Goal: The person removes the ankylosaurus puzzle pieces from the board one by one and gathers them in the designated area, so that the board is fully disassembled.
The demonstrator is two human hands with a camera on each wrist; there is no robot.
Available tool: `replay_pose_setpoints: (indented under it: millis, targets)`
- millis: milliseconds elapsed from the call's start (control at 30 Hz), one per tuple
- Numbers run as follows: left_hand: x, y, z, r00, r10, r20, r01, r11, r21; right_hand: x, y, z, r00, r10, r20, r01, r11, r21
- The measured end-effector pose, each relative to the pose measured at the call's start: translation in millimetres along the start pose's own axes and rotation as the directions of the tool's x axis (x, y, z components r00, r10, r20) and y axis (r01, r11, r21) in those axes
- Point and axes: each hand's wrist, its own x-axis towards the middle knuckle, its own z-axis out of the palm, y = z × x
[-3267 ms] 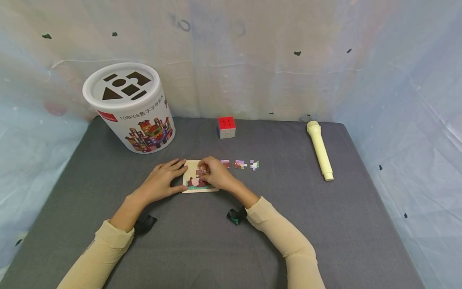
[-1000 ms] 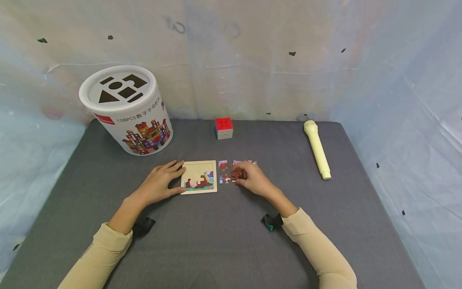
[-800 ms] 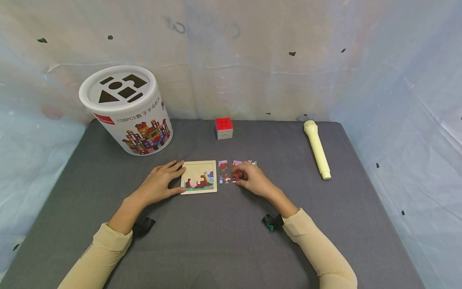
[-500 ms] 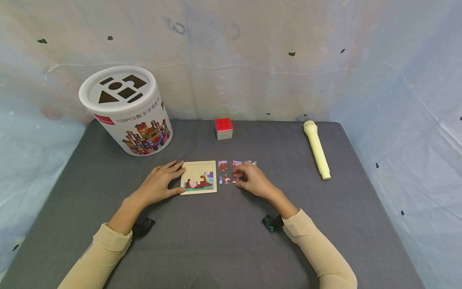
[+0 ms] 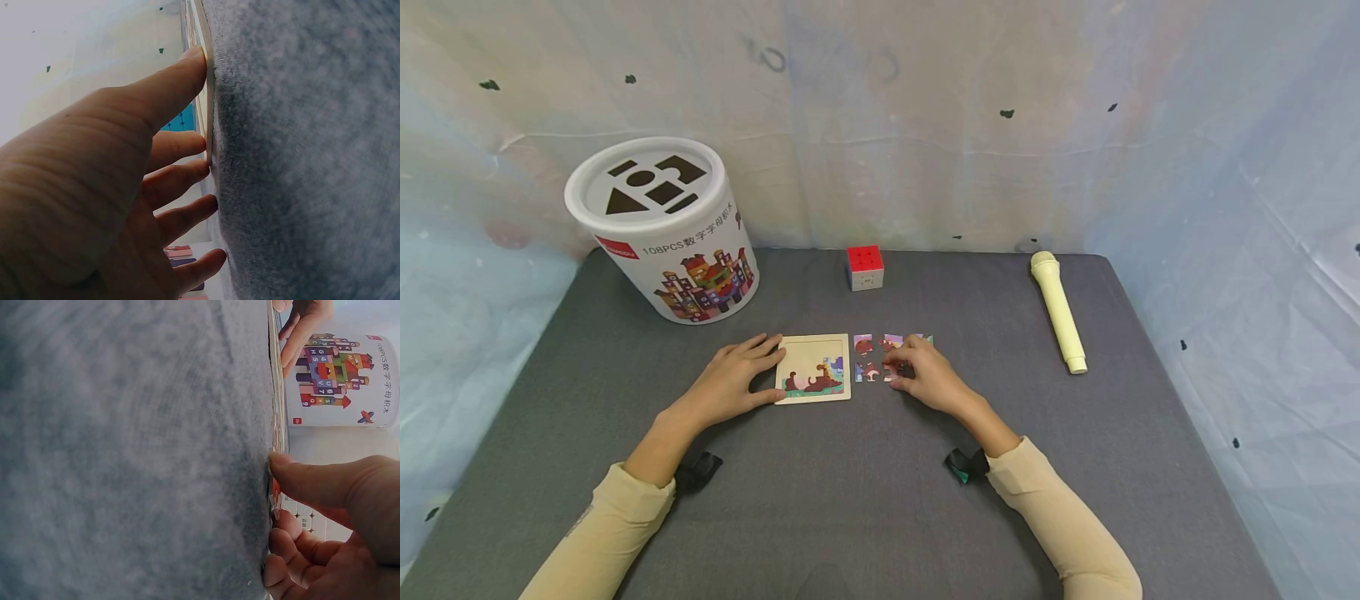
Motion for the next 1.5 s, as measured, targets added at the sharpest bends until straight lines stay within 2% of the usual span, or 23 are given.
replay_pose_setpoints:
  millis: [467, 600, 733, 867, 1067, 1233, 1500]
  targets:
    - [0.4, -0.8, 0.8, 1.0, -0.009, 0.007, 0.009, 1.0, -0.008, 1.6, -2, 0, 1.0, -0.004, -0.006, 0.004, 0.998, -0.058]
    - [0.7, -0.6, 0.8, 1.0, -0.012, 0.012, 0.012, 1.0, -0.008, 3.9, -7, -3, 1.0, 0.004, -0.01, -0.005, 0.998, -0.064]
    - [0.4, -0.4, -0.1, 1.0, -0.007, 0.005, 0.007, 1.0, 0.003, 12.8, -17, -2, 0.999, -0.031, -0.027, 0.029, 0.997, -0.065]
    - [-0.3, -0.5, -0.3, 1.0, 0.003, 0.002, -0.003, 1.0, 0.002, 26.0, -30, 8, 0.996, -0.08, -0.029, 0.079, 0.996, -0.039]
    - [0.1, -1.4, 1.2, 1.0, 0.002, 0.005, -0.002, 1.0, 0.0, 42.5, -41, 31, 0.993, -0.113, -0.033, 0.114, 0.994, 0.003]
    - [0.4, -1.0, 1.4, 1.0, -0.001, 0.005, 0.001, 1.0, -0.003, 46.4, -47, 40, 0.996, -0.089, -0.03, 0.09, 0.996, 0.024]
    - [0.4, -1.3, 1.1, 1.0, -0.003, 0.005, 0.003, 1.0, -0.01, 47.5, -50, 42, 0.998, -0.062, 0.01, 0.062, 0.997, 0.036]
